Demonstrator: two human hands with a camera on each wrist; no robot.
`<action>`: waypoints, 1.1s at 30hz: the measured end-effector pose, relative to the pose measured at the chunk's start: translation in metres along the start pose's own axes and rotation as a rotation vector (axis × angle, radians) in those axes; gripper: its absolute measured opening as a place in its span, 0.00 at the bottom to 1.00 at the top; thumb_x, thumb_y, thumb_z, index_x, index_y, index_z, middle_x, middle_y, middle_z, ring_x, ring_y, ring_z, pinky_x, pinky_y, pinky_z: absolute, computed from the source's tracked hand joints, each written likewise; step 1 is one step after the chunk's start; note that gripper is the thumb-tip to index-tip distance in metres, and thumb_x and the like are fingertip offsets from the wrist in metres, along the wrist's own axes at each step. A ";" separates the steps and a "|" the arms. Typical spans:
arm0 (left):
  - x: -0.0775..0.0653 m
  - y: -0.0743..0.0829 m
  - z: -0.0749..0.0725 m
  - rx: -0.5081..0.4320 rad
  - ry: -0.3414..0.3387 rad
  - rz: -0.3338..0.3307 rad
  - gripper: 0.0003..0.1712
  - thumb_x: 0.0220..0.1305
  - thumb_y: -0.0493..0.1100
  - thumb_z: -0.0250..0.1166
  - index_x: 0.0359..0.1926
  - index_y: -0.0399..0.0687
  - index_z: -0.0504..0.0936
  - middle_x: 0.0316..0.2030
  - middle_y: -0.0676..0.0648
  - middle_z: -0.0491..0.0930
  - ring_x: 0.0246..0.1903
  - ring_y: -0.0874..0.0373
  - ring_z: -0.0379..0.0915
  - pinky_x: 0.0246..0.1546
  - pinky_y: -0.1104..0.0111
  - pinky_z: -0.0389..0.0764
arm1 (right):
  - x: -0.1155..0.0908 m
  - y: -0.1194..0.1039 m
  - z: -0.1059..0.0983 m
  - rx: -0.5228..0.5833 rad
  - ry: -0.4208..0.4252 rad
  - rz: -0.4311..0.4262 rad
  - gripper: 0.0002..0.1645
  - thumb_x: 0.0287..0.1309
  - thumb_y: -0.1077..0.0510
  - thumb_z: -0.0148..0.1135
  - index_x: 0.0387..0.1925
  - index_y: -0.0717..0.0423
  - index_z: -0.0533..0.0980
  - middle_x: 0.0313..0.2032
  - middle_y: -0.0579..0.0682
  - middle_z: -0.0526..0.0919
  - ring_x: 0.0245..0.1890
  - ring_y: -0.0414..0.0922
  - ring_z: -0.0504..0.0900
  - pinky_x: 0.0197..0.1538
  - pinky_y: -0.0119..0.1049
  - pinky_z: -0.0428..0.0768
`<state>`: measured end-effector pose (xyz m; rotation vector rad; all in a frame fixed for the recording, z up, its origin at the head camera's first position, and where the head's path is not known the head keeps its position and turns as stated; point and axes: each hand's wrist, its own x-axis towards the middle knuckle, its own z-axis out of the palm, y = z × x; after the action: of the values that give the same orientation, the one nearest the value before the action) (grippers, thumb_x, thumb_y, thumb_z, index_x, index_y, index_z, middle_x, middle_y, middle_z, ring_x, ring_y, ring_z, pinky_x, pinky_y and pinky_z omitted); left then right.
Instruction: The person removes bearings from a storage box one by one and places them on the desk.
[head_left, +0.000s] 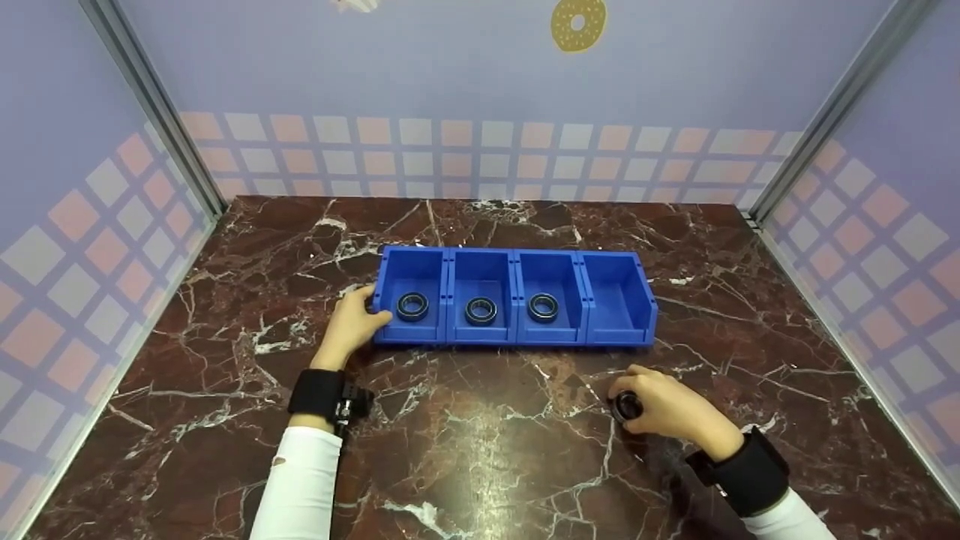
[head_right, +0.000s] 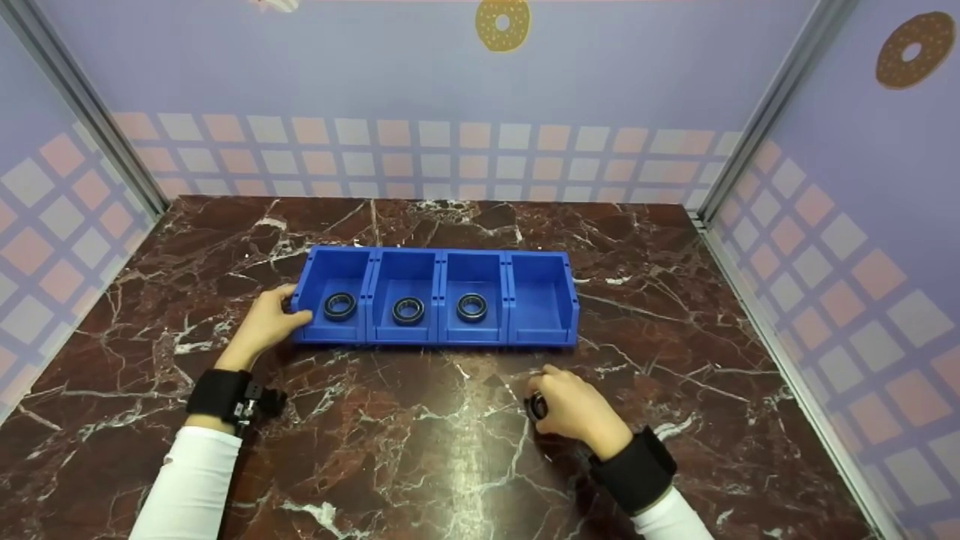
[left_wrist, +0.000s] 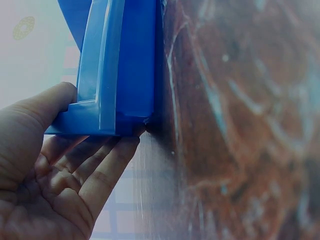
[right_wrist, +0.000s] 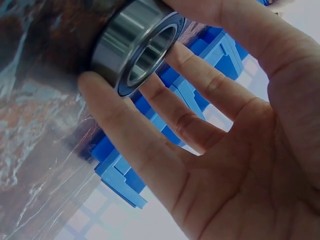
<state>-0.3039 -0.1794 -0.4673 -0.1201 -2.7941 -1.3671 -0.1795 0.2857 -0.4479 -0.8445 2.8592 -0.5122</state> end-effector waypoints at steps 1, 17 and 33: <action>0.000 0.000 0.000 0.000 -0.001 0.001 0.37 0.61 0.34 0.62 0.71 0.26 0.68 0.61 0.27 0.77 0.57 0.35 0.77 0.60 0.47 0.75 | 0.000 0.000 0.000 -0.001 0.001 -0.001 0.22 0.38 0.66 0.76 0.41 0.58 0.84 0.41 0.52 0.82 0.43 0.55 0.80 0.41 0.47 0.79; 0.001 0.000 0.001 0.012 0.010 0.018 0.36 0.60 0.33 0.62 0.70 0.26 0.69 0.58 0.27 0.79 0.53 0.36 0.79 0.58 0.48 0.76 | -0.002 -0.001 0.001 0.001 -0.008 0.025 0.23 0.39 0.67 0.77 0.44 0.59 0.84 0.43 0.54 0.81 0.38 0.52 0.80 0.39 0.44 0.78; 0.001 0.000 0.000 -0.004 0.001 0.002 0.36 0.61 0.33 0.63 0.71 0.27 0.69 0.60 0.27 0.77 0.56 0.35 0.78 0.60 0.47 0.75 | -0.002 -0.003 0.000 -0.014 -0.013 0.018 0.24 0.39 0.66 0.79 0.44 0.58 0.84 0.44 0.57 0.82 0.40 0.55 0.82 0.39 0.46 0.79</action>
<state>-0.3044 -0.1791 -0.4674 -0.1224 -2.7892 -1.3720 -0.1765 0.2843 -0.4474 -0.8207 2.8592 -0.4843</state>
